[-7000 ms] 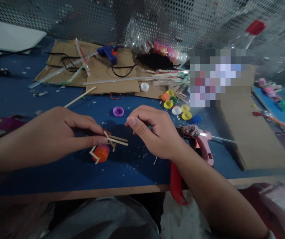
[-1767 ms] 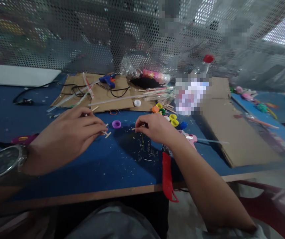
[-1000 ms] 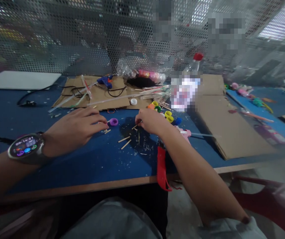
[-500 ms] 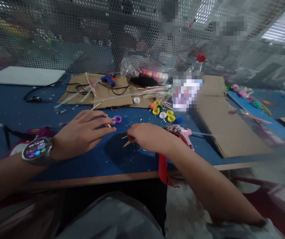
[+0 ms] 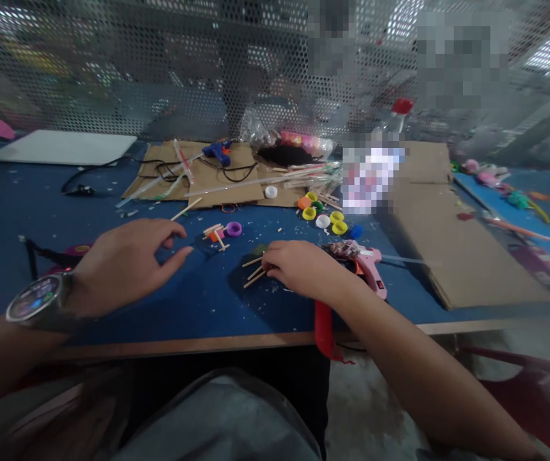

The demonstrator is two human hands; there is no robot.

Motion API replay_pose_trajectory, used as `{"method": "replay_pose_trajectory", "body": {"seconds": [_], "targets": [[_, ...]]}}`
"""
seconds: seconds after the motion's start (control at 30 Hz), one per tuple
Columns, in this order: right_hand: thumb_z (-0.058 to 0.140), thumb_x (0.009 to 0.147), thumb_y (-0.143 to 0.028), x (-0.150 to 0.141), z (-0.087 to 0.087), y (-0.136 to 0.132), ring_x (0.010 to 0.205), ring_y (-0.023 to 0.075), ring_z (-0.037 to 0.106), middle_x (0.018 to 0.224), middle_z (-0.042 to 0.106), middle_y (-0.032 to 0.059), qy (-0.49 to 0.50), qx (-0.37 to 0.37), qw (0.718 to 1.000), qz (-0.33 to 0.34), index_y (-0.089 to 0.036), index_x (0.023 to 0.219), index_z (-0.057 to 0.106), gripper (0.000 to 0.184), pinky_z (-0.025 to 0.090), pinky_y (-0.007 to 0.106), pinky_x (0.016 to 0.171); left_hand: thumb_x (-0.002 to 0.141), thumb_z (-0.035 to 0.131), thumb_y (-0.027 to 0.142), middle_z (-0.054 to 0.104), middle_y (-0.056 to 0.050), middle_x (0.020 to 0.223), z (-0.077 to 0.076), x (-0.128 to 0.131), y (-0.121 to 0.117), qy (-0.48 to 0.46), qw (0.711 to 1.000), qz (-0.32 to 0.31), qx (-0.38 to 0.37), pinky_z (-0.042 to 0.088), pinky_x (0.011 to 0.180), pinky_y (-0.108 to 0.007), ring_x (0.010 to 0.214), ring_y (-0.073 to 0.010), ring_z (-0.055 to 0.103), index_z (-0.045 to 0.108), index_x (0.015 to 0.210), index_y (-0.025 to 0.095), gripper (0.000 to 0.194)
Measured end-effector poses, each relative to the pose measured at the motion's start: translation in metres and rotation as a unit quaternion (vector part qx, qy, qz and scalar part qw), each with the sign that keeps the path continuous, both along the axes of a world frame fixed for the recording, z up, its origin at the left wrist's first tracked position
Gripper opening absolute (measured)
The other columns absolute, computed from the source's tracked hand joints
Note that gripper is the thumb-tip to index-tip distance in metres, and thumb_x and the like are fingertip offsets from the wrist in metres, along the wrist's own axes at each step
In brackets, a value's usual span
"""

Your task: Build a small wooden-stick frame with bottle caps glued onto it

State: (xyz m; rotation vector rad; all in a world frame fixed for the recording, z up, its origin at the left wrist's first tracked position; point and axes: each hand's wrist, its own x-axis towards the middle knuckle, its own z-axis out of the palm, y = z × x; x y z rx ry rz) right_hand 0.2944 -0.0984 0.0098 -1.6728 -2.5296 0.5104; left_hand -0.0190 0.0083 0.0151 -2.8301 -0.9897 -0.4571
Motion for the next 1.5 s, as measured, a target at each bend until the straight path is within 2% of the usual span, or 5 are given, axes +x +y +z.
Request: {"method": "replay_pose_trajectory", "body": {"seconds": [0.23,0.53,0.7,1.07,1.5], "targets": [[0.063,0.106,-0.015,-0.002,-0.004,0.004,0.098,0.0251,0.072,0.116,0.075,0.0108,0.005,0.016,1.0,0.001,-0.019,0.106,0.076,0.014,0.048,0.035,0.085,0.1,0.064,0.045,0.082,-0.009,0.093,-0.006,0.02,0.022,0.078,0.993,0.039,-0.076,0.051,0.07,-0.037,0.087,-0.0309,0.077,0.078,0.103,0.021,0.028],[0.067,0.105,-0.021,0.012,0.031,0.022,0.095,0.0203,0.072,0.104,0.081,0.0033,0.116,0.051,0.992,0.01,-0.023,0.104,0.077,0.01,0.05,0.031,0.087,0.102,0.057,0.04,0.085,-0.009,0.096,-0.012,0.029,0.026,0.062,0.993,0.052,-0.089,0.051,0.072,-0.035,0.09,-0.0278,0.077,0.084,0.103,0.024,0.031],[0.073,0.099,-0.031,0.028,0.039,0.033,0.085,0.0209,0.072,0.102,0.084,0.0038,0.172,0.116,0.976,-0.074,-0.025,0.108,0.082,0.014,0.053,0.034,0.079,0.101,0.058,0.041,0.086,-0.01,0.101,-0.014,0.029,0.025,0.054,0.992,0.055,-0.103,0.054,0.076,-0.038,0.094,-0.0308,0.078,0.085,0.103,0.023,0.033],[0.076,0.096,-0.027,0.021,0.007,0.035,0.076,0.0186,0.071,0.098,0.083,0.0033,0.213,0.088,0.966,-0.118,-0.024,0.117,0.08,0.022,0.055,0.033,0.073,0.1,0.056,0.038,0.086,-0.009,0.104,-0.012,0.029,0.029,0.021,0.991,0.052,-0.124,0.055,0.083,-0.04,0.099,-0.032,0.078,0.087,0.108,0.024,0.035],[0.081,0.092,-0.03,0.004,-0.005,0.031,0.077,0.0171,0.07,0.096,0.082,0.002,0.298,0.035,0.949,-0.1,-0.024,0.108,0.076,0.017,0.055,0.031,0.073,0.097,0.068,0.046,0.085,0.0,0.083,0.0,0.026,0.019,-0.108,0.963,0.045,-0.244,0.05,0.072,-0.032,0.073,-0.0213,0.074,0.089,0.094,0.03,0.026]]}}
